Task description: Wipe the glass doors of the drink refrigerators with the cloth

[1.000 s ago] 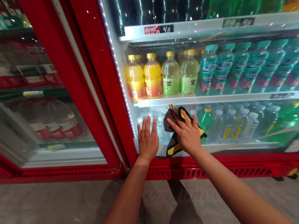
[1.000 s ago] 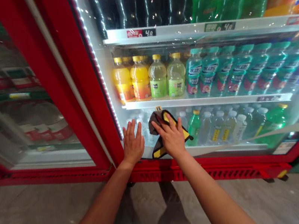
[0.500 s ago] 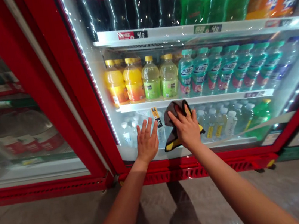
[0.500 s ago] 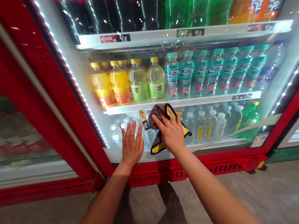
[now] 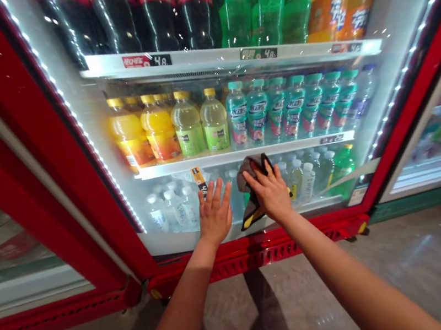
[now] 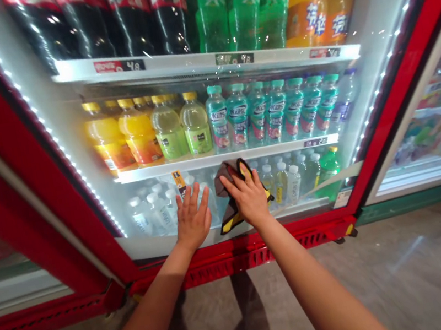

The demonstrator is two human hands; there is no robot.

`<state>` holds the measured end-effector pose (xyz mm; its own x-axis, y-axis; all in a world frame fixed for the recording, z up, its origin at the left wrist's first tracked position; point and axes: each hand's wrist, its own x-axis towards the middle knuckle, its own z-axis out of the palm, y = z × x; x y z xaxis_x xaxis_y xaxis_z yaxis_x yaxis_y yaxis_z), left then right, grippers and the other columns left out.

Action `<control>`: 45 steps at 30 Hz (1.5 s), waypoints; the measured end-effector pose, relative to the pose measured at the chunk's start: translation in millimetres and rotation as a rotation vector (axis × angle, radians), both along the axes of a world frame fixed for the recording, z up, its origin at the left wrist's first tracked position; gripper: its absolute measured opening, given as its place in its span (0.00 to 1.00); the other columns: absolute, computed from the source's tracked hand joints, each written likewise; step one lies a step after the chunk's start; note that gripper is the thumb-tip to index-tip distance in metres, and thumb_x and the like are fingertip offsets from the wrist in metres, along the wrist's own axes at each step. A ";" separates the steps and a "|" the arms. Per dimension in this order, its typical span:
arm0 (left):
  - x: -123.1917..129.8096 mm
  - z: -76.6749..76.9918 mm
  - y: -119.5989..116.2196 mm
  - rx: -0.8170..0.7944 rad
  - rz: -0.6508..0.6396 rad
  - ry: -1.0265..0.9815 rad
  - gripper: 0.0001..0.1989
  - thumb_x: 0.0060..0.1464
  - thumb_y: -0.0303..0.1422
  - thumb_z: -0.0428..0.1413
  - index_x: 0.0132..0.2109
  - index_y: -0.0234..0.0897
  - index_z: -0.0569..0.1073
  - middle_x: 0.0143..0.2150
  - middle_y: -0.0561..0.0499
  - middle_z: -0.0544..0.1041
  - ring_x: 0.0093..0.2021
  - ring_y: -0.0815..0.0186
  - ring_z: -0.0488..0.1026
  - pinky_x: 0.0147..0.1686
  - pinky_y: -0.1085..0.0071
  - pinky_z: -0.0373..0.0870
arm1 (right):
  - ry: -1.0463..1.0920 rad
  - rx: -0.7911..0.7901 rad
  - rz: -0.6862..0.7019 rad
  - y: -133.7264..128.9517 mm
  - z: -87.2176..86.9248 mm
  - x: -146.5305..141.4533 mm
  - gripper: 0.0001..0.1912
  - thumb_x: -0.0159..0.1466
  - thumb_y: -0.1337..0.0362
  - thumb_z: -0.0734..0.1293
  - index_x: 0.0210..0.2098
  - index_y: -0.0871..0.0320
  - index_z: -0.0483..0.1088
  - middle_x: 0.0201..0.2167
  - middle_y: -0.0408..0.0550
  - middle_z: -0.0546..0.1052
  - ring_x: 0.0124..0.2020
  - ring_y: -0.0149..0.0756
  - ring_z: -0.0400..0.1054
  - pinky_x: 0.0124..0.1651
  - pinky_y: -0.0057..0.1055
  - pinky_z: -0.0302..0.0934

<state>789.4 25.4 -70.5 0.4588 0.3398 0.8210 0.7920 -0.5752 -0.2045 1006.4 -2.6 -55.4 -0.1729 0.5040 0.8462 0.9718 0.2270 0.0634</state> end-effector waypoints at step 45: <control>79.3 -9.3 6.6 -0.035 -0.092 0.021 0.44 0.59 0.26 0.56 0.76 0.48 0.45 0.78 0.48 0.47 0.78 0.57 0.35 0.75 0.48 0.23 | 0.058 -0.040 -0.064 -6.1 -25.5 91.6 0.38 0.65 0.78 0.58 0.71 0.46 0.60 0.75 0.49 0.55 0.72 0.54 0.54 0.70 0.58 0.55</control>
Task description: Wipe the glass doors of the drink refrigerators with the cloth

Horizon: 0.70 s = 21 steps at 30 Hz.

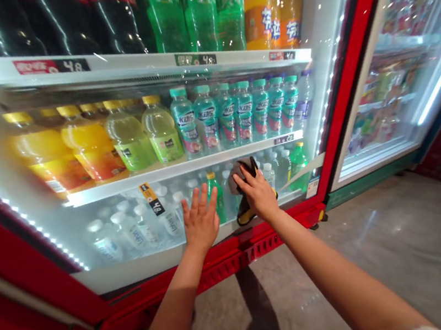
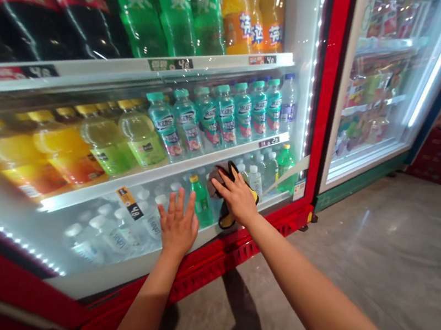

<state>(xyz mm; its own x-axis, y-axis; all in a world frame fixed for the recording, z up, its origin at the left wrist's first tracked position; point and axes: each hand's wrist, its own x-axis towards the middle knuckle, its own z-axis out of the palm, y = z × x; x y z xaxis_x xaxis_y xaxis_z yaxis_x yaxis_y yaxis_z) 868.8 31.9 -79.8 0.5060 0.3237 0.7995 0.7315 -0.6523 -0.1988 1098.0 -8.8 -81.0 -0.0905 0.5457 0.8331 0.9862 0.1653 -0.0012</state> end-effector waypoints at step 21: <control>28.3 -14.2 -3.0 -0.014 0.002 0.034 0.47 0.59 0.25 0.57 0.76 0.48 0.41 0.78 0.49 0.41 0.78 0.57 0.33 0.75 0.48 0.24 | 0.392 0.118 -0.177 9.5 -17.0 58.4 0.45 0.64 0.76 0.59 0.76 0.46 0.41 0.78 0.49 0.39 0.71 0.55 0.56 0.64 0.53 0.63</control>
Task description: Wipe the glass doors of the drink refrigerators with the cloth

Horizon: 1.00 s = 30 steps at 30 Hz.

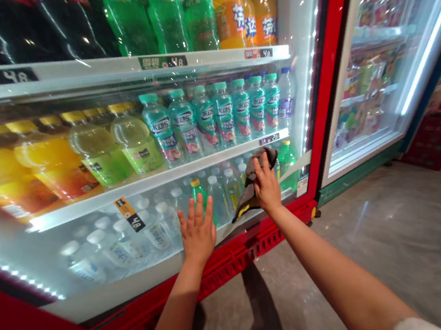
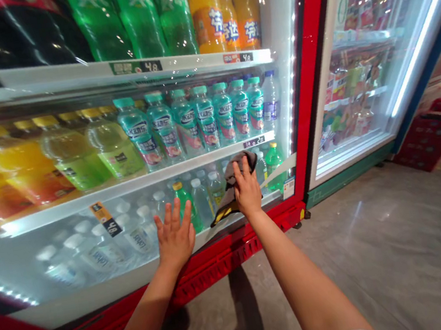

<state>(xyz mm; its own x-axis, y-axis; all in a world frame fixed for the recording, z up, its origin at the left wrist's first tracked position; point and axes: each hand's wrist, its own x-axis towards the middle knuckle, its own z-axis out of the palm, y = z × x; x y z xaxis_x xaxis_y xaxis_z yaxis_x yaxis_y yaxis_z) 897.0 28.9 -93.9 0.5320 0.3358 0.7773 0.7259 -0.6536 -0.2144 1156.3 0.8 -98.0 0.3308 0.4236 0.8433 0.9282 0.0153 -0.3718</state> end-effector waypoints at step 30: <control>139.3 29.6 -7.3 -0.006 -0.143 0.266 0.45 0.55 0.25 0.57 0.76 0.43 0.50 0.77 0.47 0.47 0.78 0.57 0.37 0.75 0.52 0.24 | 0.421 0.082 -0.083 17.0 -23.6 65.8 0.46 0.65 0.76 0.54 0.77 0.49 0.32 0.78 0.53 0.36 0.75 0.48 0.50 0.67 0.47 0.60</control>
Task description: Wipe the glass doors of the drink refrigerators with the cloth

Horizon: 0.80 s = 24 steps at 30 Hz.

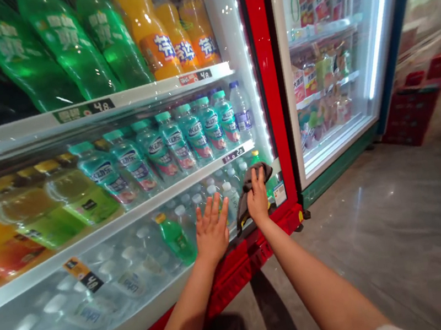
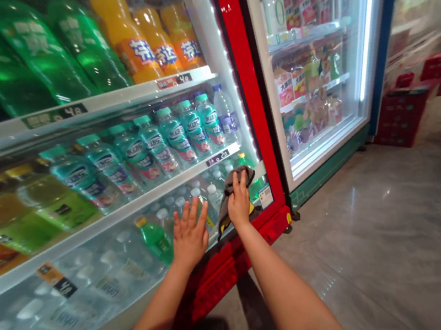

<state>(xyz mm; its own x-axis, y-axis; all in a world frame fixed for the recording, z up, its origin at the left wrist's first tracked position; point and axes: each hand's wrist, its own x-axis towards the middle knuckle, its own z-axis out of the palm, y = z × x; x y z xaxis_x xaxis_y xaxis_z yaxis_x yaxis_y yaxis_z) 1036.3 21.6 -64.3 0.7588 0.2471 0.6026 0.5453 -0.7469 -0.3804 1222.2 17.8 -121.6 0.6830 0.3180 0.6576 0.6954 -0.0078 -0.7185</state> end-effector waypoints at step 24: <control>51.4 6.5 8.1 -0.035 -0.010 0.117 0.43 0.57 0.26 0.54 0.76 0.43 0.47 0.77 0.46 0.48 0.77 0.57 0.46 0.75 0.52 0.26 | -0.260 -0.071 0.017 -10.5 40.9 97.7 0.47 0.63 0.76 0.59 0.77 0.49 0.39 0.78 0.49 0.34 0.72 0.55 0.56 0.71 0.58 0.53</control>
<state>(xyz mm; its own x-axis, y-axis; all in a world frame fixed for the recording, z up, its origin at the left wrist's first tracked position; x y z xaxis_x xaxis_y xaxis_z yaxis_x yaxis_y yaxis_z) 1087.8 29.7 -57.8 0.8259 0.2585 0.5011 0.4914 -0.7658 -0.4148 1319.9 7.3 -80.7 0.4878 0.3799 0.7860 0.8572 -0.0381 -0.5136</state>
